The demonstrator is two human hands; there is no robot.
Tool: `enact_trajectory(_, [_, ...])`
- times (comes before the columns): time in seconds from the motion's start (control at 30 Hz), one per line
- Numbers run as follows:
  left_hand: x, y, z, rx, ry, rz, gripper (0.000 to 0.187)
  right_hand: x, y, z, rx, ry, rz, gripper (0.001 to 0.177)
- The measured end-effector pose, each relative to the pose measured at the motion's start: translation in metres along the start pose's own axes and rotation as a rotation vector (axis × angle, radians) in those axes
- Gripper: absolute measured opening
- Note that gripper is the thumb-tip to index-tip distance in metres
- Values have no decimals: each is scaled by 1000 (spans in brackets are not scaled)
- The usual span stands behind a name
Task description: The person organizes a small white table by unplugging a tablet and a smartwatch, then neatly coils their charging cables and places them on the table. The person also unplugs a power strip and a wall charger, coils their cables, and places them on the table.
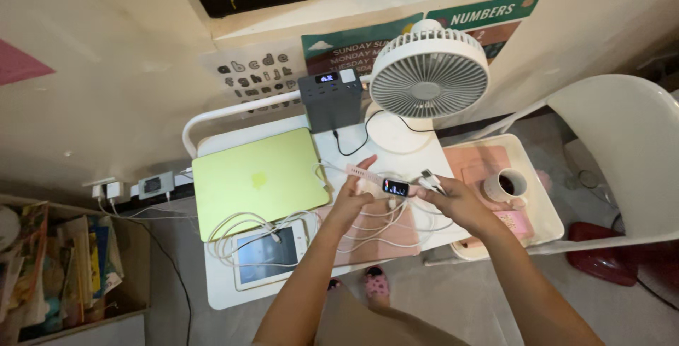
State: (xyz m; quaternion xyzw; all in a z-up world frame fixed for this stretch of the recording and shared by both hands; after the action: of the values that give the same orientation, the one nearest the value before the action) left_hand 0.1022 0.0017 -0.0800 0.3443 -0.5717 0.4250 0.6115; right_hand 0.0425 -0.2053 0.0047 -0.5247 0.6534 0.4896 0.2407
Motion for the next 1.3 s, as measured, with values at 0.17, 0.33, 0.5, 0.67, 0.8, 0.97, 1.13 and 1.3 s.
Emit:
enact_trajectory(0.17, [-6,6,-7,133,-767,92,95,43,-36,19,-140,104,75,32])
enact_trajectory(0.33, [-42,-3,-1,58,-993,2,91,73,-58,29,-136,129,156,33])
enact_trajectory(0.5, [-63,-11,-22,279,-840,52,73,90,-75,29,-142,89,298,33])
enact_trajectory(0.67, [-71,-3,-45,534,-716,-138,57,106,-97,31,-177,38,328,27])
enact_trajectory(0.8, [-57,5,-51,625,-640,-255,53,122,-117,31,-209,29,353,30])
enact_trajectory(0.97, [-38,8,-50,679,-729,-217,46,138,-139,33,-245,65,352,27])
enact_trajectory(1.13, [-57,-10,-47,444,-1141,-338,37,146,-171,37,-226,248,280,27])
enact_trajectory(1.3, [-79,-23,-56,269,-1328,-364,48,165,-198,47,-253,447,294,30])
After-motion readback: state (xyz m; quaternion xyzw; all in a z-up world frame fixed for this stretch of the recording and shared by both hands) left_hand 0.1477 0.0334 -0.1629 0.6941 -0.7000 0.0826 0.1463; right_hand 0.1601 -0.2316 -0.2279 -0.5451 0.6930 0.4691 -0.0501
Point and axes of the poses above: each hand's wrist, its own y-axis away from the middle knuckle, its own z-axis out of the palm, x = y × z, the point moved 9 cm from there along -y, towards the middle knuckle, and after that the axes turned 2 degrees about z, right-handed, at the moved point
